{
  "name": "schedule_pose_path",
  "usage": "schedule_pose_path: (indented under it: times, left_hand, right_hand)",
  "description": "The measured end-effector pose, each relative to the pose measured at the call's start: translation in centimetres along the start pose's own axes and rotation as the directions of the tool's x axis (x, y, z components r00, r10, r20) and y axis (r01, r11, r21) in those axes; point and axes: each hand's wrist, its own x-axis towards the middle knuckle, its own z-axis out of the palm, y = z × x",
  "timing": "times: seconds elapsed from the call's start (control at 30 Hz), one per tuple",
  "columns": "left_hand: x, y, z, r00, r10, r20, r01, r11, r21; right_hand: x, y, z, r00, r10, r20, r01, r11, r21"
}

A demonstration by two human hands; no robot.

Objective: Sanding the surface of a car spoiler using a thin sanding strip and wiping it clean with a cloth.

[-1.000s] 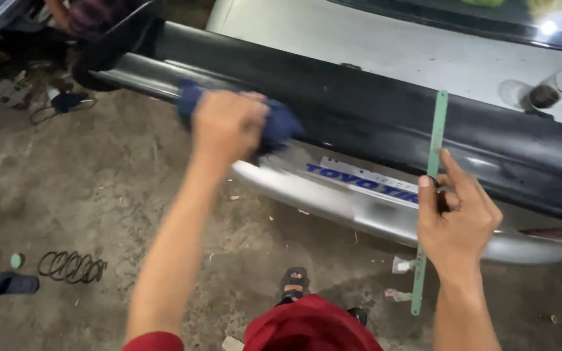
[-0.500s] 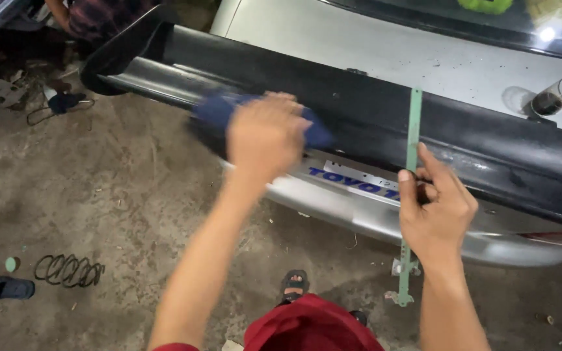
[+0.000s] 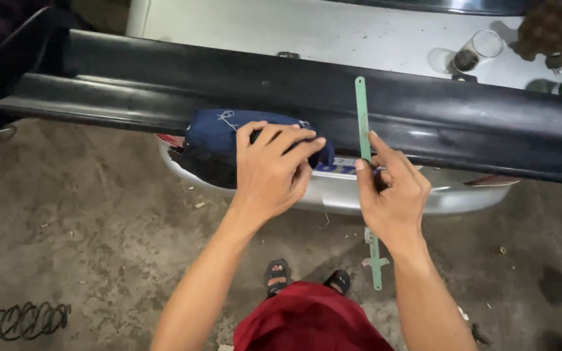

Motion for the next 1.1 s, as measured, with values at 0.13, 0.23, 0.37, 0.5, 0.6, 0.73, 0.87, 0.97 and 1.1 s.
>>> schedule_pose_path:
  times: [0.13,0.23,0.37,0.5,0.6,0.73,0.87,0.97,1.1]
  left_hand:
    - [0.5,1.3,1.6,0.993,-0.097,-0.074,0.091,0.993,-0.074]
    - [0.8,2.7,2.6,0.989,-0.122,-0.08,0.117,0.991,-0.066]
    - [1.5,5.3,4.1,0.986,-0.124,-0.11,0.116,0.99,-0.084]
    - [2.1,8.0,6.3,0.98,-0.152,-0.129,0.138,0.984,-0.111]
    - [1.7,7.1,6.0,0.992,-0.103,-0.077,0.092,0.986,-0.136]
    - [2.0,6.2,3.7,0.993,-0.121,0.005,0.12,0.978,-0.169]
    - [2.7,8.0,5.0,0.988,-0.154,0.003,0.152,0.976,-0.153]
    - [3.0,9.1,6.1,0.988,-0.154,-0.017,0.15,0.977,-0.154]
    - [2.9,9.3,5.9,0.981,-0.192,-0.001,0.188,0.962,-0.196]
  right_hand:
    - [-0.3,0.2,-1.0,1.0,0.024,-0.004,-0.024,0.997,0.07]
    - [-0.9,1.4,-1.4,0.999,0.038,-0.019,-0.037,0.998,0.046]
    - [-0.9,2.7,-2.3,0.998,0.027,-0.052,-0.019,0.989,0.144]
    - [-0.9,4.1,-3.0,0.996,0.017,-0.083,-0.003,0.986,0.167]
    - [-1.1,4.8,-4.0,0.998,0.041,-0.052,-0.032,0.986,0.165]
    - [-1.6,6.3,-5.4,0.996,0.051,-0.069,-0.035,0.975,0.221]
    - [-1.6,6.1,-5.9,0.995,0.072,-0.067,-0.057,0.979,0.195]
    - [-1.1,5.9,-5.4,0.996,0.064,-0.067,-0.046,0.971,0.236]
    - [-1.0,5.7,-5.2,0.997,0.047,-0.061,-0.029,0.964,0.266]
